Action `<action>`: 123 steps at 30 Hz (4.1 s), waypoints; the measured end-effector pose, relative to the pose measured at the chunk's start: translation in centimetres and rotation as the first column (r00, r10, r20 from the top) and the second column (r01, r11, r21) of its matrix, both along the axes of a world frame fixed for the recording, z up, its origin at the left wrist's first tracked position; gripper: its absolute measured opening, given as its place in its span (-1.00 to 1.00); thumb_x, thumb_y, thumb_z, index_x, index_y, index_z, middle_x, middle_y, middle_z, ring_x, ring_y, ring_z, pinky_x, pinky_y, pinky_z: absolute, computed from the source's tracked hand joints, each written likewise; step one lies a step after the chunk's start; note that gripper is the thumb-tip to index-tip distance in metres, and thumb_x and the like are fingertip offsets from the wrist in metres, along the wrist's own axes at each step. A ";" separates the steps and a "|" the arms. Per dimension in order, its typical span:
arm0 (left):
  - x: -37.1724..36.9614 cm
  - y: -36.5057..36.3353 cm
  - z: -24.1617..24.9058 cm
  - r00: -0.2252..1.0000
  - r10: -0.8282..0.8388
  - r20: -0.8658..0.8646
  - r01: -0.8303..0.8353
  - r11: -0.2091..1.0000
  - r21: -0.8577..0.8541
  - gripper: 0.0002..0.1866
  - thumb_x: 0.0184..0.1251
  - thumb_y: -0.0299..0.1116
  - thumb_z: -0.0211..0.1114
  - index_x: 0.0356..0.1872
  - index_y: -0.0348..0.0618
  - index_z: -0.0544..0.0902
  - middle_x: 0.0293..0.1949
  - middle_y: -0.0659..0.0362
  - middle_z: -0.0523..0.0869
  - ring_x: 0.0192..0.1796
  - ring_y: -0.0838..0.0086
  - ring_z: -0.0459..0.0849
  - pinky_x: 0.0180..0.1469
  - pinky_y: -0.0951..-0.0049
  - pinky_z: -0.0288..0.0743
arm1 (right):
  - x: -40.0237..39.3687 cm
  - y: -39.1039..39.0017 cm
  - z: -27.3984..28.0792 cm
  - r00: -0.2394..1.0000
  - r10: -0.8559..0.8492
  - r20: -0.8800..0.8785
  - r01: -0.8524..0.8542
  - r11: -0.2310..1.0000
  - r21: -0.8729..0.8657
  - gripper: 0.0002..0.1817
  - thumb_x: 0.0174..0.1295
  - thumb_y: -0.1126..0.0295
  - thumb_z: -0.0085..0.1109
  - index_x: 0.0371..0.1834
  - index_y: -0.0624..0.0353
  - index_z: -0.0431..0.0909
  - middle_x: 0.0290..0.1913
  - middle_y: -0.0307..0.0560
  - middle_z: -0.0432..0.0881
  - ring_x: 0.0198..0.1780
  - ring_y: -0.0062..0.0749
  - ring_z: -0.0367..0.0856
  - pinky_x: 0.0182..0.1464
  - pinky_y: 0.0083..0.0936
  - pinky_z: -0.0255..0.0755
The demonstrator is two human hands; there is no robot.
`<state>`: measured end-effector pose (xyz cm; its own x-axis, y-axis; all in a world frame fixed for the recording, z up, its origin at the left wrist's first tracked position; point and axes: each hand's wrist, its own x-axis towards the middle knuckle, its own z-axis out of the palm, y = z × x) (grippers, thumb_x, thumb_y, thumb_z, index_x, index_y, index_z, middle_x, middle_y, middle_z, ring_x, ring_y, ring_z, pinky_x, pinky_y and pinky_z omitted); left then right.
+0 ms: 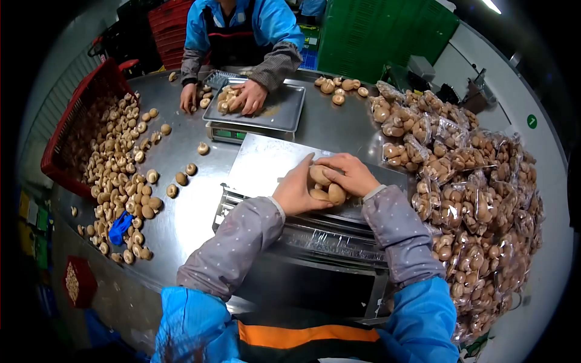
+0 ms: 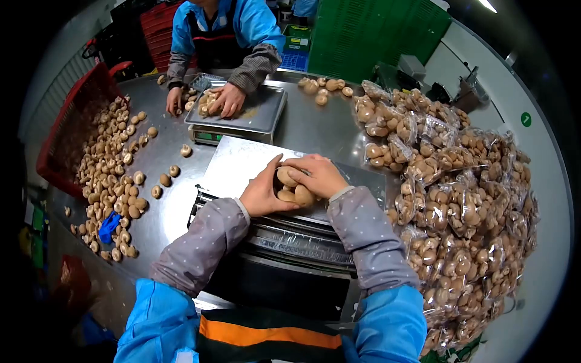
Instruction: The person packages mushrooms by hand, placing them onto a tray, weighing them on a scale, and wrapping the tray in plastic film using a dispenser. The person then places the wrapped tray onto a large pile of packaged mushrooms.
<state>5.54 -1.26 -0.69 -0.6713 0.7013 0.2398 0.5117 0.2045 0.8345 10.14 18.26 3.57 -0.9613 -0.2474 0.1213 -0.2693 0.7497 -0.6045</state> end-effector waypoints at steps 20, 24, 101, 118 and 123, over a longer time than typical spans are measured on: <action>-1.7 1.1 0.0 0.902 -0.280 -0.329 0.268 0.960 -0.081 -0.01 -0.52 -0.23 0.69 0.18 -0.04 0.42 0.14 -0.04 0.43 0.15 0.00 0.47 0.20 0.19 0.40 | 7.8 0.6 -3.7 0.961 -0.213 -0.179 0.237 0.963 0.129 -0.15 -0.18 0.25 0.47 0.27 0.07 0.29 0.24 0.15 0.26 0.23 0.15 0.28 0.27 -0.15 0.25; -2.2 0.8 0.4 0.885 -0.266 -0.381 0.243 0.964 -0.108 0.05 -0.55 -0.22 0.69 0.23 -0.02 0.39 0.20 -0.06 0.39 0.19 -0.03 0.45 0.22 0.17 0.39 | 7.5 1.5 -3.2 0.971 -0.205 -0.126 0.215 0.974 0.074 -0.14 -0.20 0.33 0.45 0.27 0.16 0.27 0.25 0.13 0.25 0.23 0.13 0.30 0.28 -0.21 0.25; 0.3 2.5 -0.2 0.953 -0.185 -0.238 0.194 0.981 0.014 -0.20 -0.12 -0.23 0.53 0.22 -0.15 0.37 0.08 -0.03 0.48 0.15 0.07 0.47 0.20 0.22 0.36 | 8.6 0.6 -2.1 0.961 -0.173 -0.215 0.212 0.962 0.172 -0.07 -0.32 0.01 0.56 0.22 0.09 0.38 0.16 0.08 0.40 0.15 0.04 0.38 0.21 -0.19 0.31; -1.6 -3.5 0.2 0.995 -0.096 0.040 0.090 0.988 0.122 -0.76 0.28 -0.43 0.26 -0.05 -0.18 0.64 -0.08 0.10 0.67 0.02 0.33 0.62 0.04 0.40 0.48 | 12.3 2.4 1.1 0.966 -0.099 -0.240 0.141 0.976 0.166 -0.35 -0.18 0.21 0.50 0.06 0.11 0.49 0.14 0.03 0.44 0.20 0.01 0.38 0.21 -0.19 0.29; 0.8 -13.0 3.5 0.825 -0.280 -0.491 0.114 0.933 -0.340 -0.69 -0.02 -0.58 0.28 -0.20 -0.05 0.72 -0.43 0.19 0.58 -0.29 0.27 0.55 -0.20 0.31 0.45 | 21.0 7.5 0.9 0.991 -0.012 -0.133 0.049 0.958 0.282 -0.63 -0.01 0.57 0.27 -0.09 0.02 0.61 -0.19 -0.14 0.55 -0.19 -0.21 0.57 -0.21 -0.40 0.50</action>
<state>6.33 -14.21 2.85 -0.3409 0.8963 0.2834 0.9075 0.2351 0.3481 31.18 25.74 4.47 -0.9498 -0.2606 0.1731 -0.3050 0.8942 -0.3275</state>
